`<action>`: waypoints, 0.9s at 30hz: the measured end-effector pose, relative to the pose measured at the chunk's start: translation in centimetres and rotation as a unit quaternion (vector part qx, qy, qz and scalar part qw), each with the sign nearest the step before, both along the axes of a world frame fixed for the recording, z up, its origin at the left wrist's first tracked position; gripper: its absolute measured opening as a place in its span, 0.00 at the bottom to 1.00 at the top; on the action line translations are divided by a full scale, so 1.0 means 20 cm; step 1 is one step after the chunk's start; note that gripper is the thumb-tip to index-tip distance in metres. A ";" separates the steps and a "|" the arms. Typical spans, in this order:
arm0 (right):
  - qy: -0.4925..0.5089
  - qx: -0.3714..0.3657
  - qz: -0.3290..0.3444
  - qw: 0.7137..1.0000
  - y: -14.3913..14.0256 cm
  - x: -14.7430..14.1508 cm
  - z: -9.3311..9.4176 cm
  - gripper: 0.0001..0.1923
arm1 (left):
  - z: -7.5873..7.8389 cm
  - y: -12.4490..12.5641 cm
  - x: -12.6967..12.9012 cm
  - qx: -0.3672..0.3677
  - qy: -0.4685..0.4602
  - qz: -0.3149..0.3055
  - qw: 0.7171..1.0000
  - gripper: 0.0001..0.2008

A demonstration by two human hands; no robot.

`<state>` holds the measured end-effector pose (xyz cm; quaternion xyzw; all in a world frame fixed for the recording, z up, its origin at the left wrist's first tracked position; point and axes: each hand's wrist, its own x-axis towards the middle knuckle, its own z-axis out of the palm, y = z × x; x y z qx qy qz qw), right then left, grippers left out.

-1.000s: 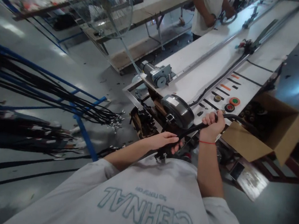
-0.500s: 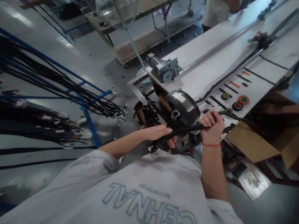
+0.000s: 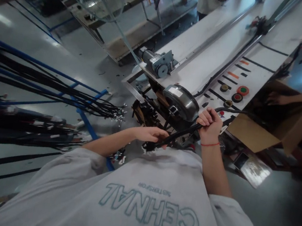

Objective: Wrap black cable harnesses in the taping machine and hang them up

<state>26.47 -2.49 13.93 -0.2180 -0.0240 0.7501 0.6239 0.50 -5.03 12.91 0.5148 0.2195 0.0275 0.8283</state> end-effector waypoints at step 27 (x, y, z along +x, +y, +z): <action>-0.114 0.007 0.061 0.992 0.03 0.04 -0.06 0.11 | 0.06 -0.07 -0.01 0.382 0.118 0.015 0.916 0.26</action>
